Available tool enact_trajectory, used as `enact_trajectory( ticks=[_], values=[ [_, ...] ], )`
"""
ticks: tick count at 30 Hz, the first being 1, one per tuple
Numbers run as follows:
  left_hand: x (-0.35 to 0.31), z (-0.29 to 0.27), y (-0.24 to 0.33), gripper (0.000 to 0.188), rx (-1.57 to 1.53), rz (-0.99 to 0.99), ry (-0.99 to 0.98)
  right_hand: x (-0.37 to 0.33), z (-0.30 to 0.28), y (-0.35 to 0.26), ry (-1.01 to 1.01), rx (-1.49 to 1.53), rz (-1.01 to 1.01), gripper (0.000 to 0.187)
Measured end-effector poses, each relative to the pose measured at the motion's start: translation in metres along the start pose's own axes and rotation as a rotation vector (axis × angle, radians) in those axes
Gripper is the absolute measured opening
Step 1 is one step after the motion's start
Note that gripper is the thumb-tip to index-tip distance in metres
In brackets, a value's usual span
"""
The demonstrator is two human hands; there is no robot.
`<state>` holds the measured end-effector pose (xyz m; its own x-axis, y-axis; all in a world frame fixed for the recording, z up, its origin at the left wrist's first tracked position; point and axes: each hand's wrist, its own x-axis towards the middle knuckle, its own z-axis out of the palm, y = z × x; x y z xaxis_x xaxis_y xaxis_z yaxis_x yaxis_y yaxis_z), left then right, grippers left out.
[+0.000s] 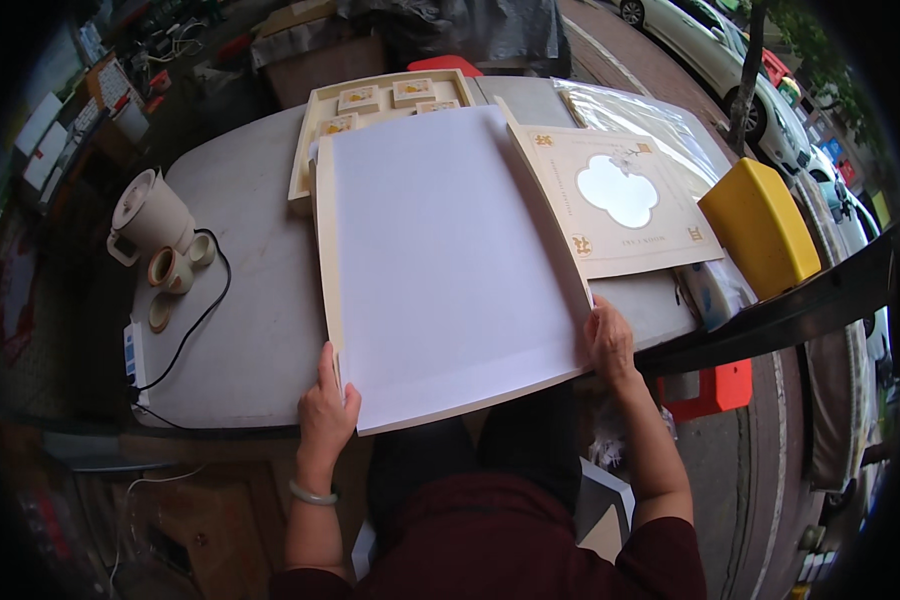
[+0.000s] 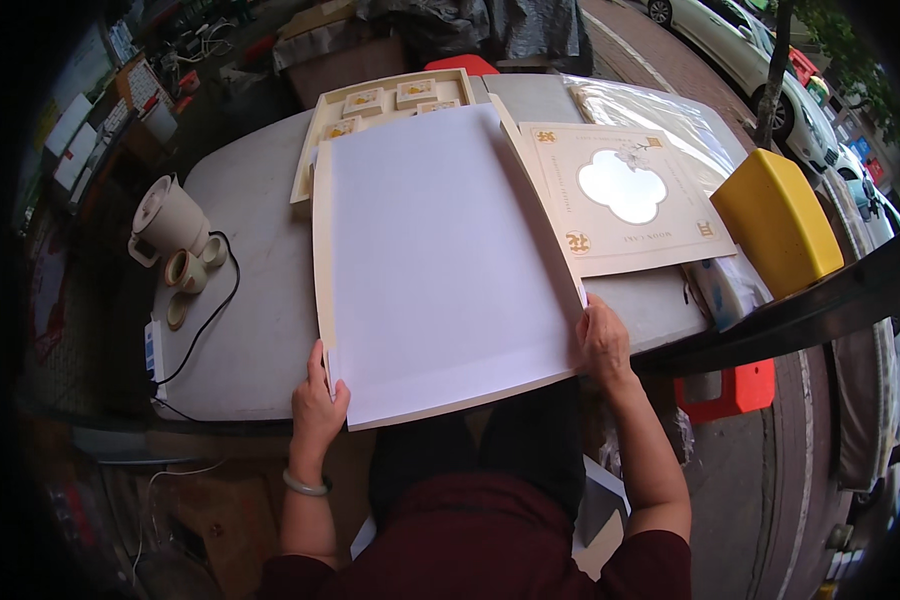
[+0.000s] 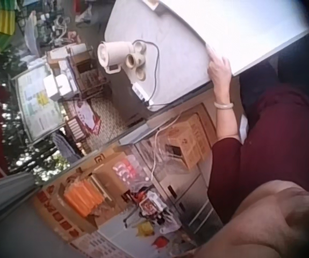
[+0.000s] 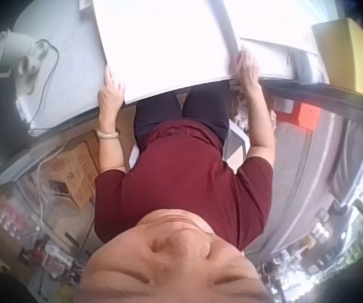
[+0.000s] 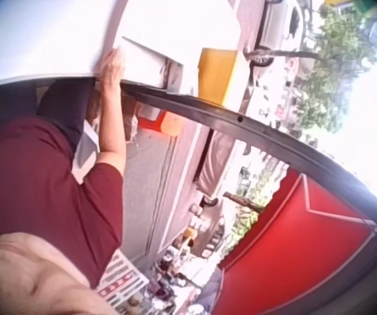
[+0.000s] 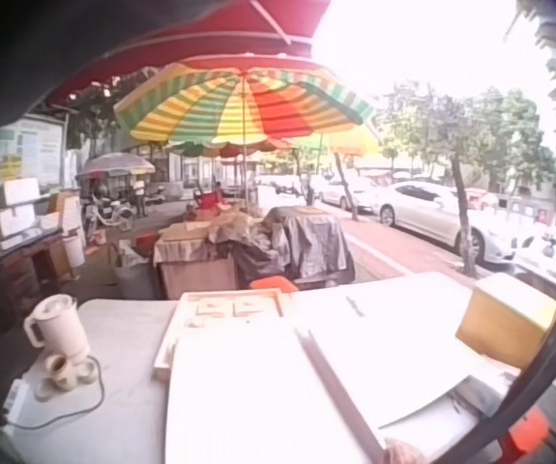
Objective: The person assembles a flat paper box by folding and tucking its side flaps into slots. They repeatedly adjust and press the edges to secure the structure. The task is performed at an outdoor table with other boxes and packaging materials nearby.
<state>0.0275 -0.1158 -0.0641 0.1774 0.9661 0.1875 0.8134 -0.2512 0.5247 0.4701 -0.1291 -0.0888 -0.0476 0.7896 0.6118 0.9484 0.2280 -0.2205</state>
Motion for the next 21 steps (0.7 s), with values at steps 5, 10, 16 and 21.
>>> enact_trajectory(
  ticks=[5, 10, 16, 21],
  values=[
    [-0.005, 0.002, -0.005, 0.067, -0.036, 0.008, 0.038, 0.005, -0.010, -0.012, -0.058, 0.108, -0.021, 0.038],
    [-0.005, 0.001, -0.004, 0.068, -0.036, 0.010, 0.026, 0.009, -0.022, -0.020, -0.172, 0.090, -0.001, 0.045],
    [-0.001, -0.009, -0.008, 0.068, -0.034, -0.017, -0.018, 0.013, -0.033, -0.014, -0.373, 0.076, -0.094, 0.040],
    [0.015, -0.029, -0.017, 0.067, -0.017, 0.069, 0.001, 0.024, -0.049, -0.030, -0.483, 0.069, -0.247, 0.038]
  ],
)
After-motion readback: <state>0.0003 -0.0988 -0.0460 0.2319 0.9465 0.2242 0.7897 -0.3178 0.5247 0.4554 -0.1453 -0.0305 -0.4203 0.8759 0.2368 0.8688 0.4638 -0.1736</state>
